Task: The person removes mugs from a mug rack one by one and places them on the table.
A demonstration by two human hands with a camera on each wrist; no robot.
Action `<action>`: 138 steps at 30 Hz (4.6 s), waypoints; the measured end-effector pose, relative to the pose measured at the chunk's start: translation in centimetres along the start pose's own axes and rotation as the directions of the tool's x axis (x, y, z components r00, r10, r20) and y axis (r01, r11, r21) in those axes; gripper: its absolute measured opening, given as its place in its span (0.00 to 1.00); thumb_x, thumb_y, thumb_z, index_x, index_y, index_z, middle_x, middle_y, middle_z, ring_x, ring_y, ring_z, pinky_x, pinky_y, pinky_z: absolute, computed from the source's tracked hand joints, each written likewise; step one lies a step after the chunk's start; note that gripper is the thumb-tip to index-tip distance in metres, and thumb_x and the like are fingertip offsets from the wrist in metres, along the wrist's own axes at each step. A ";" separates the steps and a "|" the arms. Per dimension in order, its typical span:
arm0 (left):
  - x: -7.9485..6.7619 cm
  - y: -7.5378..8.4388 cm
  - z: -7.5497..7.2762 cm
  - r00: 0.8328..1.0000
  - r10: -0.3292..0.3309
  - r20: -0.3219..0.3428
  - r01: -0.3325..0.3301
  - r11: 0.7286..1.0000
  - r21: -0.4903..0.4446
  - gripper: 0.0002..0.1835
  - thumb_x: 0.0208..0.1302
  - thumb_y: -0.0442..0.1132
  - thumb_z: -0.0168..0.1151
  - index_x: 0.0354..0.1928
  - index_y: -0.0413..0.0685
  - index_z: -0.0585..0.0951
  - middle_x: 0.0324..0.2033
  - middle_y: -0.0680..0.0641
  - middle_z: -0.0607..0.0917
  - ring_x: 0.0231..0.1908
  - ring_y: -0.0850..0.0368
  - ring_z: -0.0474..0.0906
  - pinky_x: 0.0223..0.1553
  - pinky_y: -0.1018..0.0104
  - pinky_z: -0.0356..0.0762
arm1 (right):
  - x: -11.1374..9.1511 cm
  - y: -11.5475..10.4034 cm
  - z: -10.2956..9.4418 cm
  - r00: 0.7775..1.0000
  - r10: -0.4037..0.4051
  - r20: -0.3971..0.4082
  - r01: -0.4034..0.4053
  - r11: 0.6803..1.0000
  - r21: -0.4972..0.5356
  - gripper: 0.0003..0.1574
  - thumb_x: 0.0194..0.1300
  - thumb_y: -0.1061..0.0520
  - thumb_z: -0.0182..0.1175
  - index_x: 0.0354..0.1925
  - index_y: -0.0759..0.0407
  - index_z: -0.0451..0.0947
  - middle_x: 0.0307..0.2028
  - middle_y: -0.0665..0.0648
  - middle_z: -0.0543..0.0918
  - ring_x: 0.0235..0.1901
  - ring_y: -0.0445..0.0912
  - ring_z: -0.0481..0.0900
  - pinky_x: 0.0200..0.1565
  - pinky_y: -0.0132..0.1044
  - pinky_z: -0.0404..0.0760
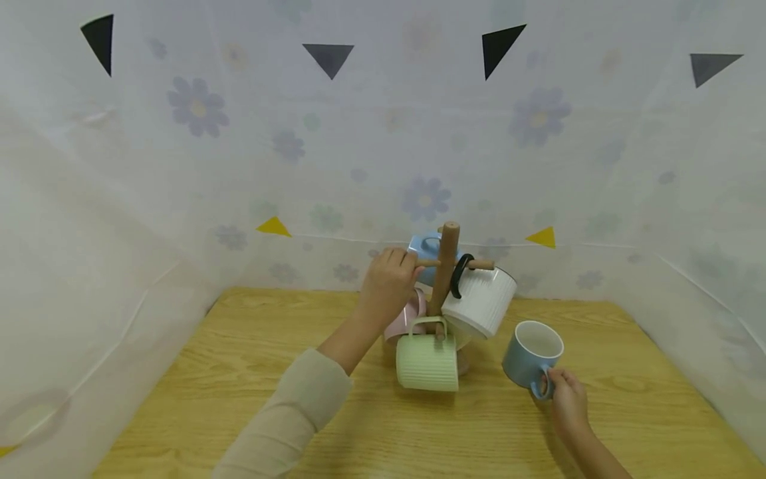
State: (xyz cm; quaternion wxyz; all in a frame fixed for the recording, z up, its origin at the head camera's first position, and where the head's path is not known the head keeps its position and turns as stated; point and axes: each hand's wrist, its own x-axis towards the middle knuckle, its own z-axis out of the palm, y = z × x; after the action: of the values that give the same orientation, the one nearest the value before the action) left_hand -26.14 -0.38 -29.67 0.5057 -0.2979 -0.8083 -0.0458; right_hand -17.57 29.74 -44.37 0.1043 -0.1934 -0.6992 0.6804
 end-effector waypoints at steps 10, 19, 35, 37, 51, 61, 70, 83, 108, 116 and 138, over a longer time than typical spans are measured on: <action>-0.1 0.0 0.1 1.000 -0.014 -0.012 0.015 0.999 0.047 0.11 0.60 0.45 0.62 0.33 0.43 0.79 0.30 0.46 0.83 0.33 0.54 0.80 0.32 0.64 0.79 | -0.5 -0.2 0.0 0.994 -0.034 -0.100 0.009 0.971 -0.239 0.24 0.69 0.51 0.46 0.18 0.57 0.74 0.18 0.38 0.73 0.27 0.33 0.67 0.32 0.27 0.67; -0.3 0.1 0.0 0.999 -0.032 -0.010 0.032 0.997 0.071 0.11 0.61 0.46 0.61 0.33 0.45 0.78 0.31 0.47 0.83 0.35 0.53 0.80 0.35 0.63 0.78 | -1.1 -1.3 0.7 0.918 -0.304 -0.254 0.168 0.879 -0.446 0.15 0.62 0.58 0.53 0.41 0.70 0.72 0.26 0.44 0.72 0.23 0.28 0.65 0.25 0.22 0.68; -0.3 -0.1 0.1 0.999 -0.042 -0.023 0.044 0.997 0.069 0.11 0.60 0.47 0.61 0.32 0.45 0.78 0.31 0.47 0.83 0.35 0.53 0.80 0.37 0.62 0.77 | -2.4 -9.1 5.2 0.962 -0.051 0.269 0.051 0.999 0.004 0.45 0.69 0.41 0.45 0.70 0.65 0.41 0.61 0.58 0.60 0.39 0.30 0.75 0.45 0.30 0.80; -0.3 -0.1 0.1 0.999 -0.039 -0.022 0.040 0.997 0.064 0.11 0.60 0.46 0.61 0.32 0.45 0.78 0.31 0.47 0.83 0.35 0.53 0.80 0.37 0.62 0.77 | -2.5 -9.8 5.8 0.946 -0.018 0.324 0.013 1.000 0.016 0.48 0.69 0.39 0.44 0.71 0.64 0.37 0.66 0.63 0.53 0.40 0.31 0.75 0.47 0.33 0.80; -0.5 0.1 0.3 0.999 -0.038 -0.032 0.040 0.998 0.050 0.11 0.60 0.46 0.61 0.31 0.46 0.76 0.31 0.47 0.83 0.34 0.53 0.80 0.35 0.63 0.76 | -2.1 -11.6 8.4 0.909 0.044 0.415 -0.115 0.982 0.148 0.46 0.69 0.40 0.43 0.70 0.62 0.36 0.58 0.51 0.59 0.44 0.35 0.72 0.48 0.31 0.73; -0.4 0.3 0.1 0.998 -0.041 -0.037 0.042 0.999 0.025 0.10 0.61 0.45 0.60 0.32 0.46 0.76 0.31 0.47 0.82 0.34 0.53 0.80 0.33 0.64 0.75 | -1.6 -11.6 9.1 0.910 0.023 0.413 -0.127 0.966 0.226 0.45 0.68 0.42 0.45 0.71 0.58 0.38 0.52 0.47 0.65 0.46 0.32 0.70 0.50 0.26 0.70; -0.4 0.3 0.0 0.999 -0.049 -0.024 0.049 0.999 -0.009 0.10 0.61 0.45 0.60 0.32 0.45 0.76 0.30 0.47 0.82 0.33 0.53 0.80 0.33 0.64 0.76 | -1.4 -12.1 8.7 0.914 0.114 0.391 -0.202 0.960 0.193 0.49 0.66 0.42 0.50 0.72 0.57 0.36 0.54 0.49 0.63 0.51 0.41 0.67 0.54 0.36 0.68; -0.4 0.4 0.2 0.998 -0.066 0.002 0.066 0.997 -0.039 0.10 0.62 0.45 0.59 0.32 0.45 0.77 0.30 0.47 0.82 0.33 0.53 0.79 0.33 0.64 0.76 | -1.6 -12.6 8.2 0.924 0.132 0.360 -0.216 0.954 0.207 0.52 0.64 0.44 0.52 0.72 0.60 0.36 0.56 0.52 0.62 0.37 0.36 0.75 0.49 0.37 0.72; -0.2 1.8 0.1 0.833 -0.427 0.351 0.550 0.703 -0.451 0.17 0.65 0.44 0.57 0.51 0.40 0.78 0.42 0.43 0.83 0.42 0.49 0.79 0.41 0.60 0.79 | -1.8 -12.2 5.8 0.934 0.124 0.336 -0.226 0.932 0.284 0.43 0.65 0.45 0.51 0.68 0.56 0.43 0.36 0.41 0.74 0.38 0.34 0.77 0.45 0.34 0.76; -1.5 3.0 -0.7 0.698 -0.510 0.503 0.698 0.328 -0.637 0.19 0.66 0.43 0.55 0.49 0.32 0.76 0.36 0.38 0.82 0.36 0.50 0.80 0.38 0.64 0.80 | -3.5 -10.8 5.9 0.928 0.005 0.372 -0.069 0.985 0.159 0.41 0.68 0.48 0.49 0.68 0.65 0.43 0.40 0.42 0.73 0.40 0.33 0.77 0.44 0.29 0.78; -3.1 6.0 -5.4 0.424 -0.210 0.881 0.796 -0.377 -0.473 0.29 0.69 0.50 0.49 0.33 0.22 0.78 0.16 0.55 0.80 0.20 0.67 0.76 0.29 0.73 0.78 | -6.4 -8.8 8.6 0.876 -0.220 0.429 0.248 0.969 -0.010 0.42 0.57 0.65 0.61 0.65 0.67 0.54 0.49 0.53 0.72 0.42 0.36 0.76 0.41 0.32 0.79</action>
State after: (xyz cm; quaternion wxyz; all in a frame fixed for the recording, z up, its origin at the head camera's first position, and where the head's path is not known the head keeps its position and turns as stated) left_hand -17.75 1.11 -30.99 -0.1390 -0.1055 -0.6412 -0.7473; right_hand -16.38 19.28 -35.30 0.0250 0.0417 -0.7450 0.6653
